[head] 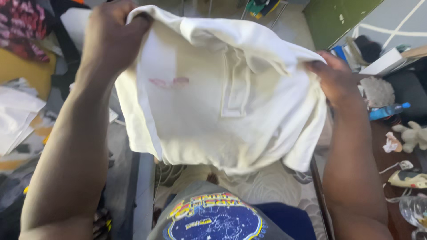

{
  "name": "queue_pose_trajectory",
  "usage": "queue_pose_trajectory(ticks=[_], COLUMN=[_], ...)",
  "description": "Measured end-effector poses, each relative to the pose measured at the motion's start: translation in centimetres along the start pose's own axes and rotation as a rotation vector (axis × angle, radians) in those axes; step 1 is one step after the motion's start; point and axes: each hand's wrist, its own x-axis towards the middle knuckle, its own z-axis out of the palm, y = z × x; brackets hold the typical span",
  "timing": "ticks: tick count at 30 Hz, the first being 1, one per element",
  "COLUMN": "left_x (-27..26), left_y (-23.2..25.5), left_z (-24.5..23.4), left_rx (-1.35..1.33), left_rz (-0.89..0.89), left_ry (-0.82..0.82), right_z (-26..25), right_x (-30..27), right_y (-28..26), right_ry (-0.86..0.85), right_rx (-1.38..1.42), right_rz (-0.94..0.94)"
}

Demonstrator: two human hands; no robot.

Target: The person places several shirts on a hanger one by one. They handle a white t-shirt, a white polo shirt, and a yellow polo shirt, placing each on a hanger and then moving them to a nearby rack.

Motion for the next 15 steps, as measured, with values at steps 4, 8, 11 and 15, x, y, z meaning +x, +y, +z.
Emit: queue_pose_trajectory(ticks=[4, 8, 11, 15], left_x=[11.7, 14.4, 7.0, -10.7], left_y=[-6.9, -13.1, -17.5, -19.9], left_z=[10.8, 20.3, 26.0, 31.0], left_rx=[0.138, 0.429, 0.514, 0.193], left_rz=[0.045, 0.263, 0.259, -0.05], left_ry=[0.126, 0.567, 0.284, -0.586], right_z=[-2.8, -4.6, -4.0, -0.2], right_x=[11.3, 20.3, 19.9, 7.6], right_y=[3.0, 11.7, 19.7, 28.0], right_ry=[0.218, 0.462, 0.441, -0.033], right_rx=[-0.249, -0.795, -0.981, -0.646], right_rz=[-0.063, -0.514, -0.63, 0.036])
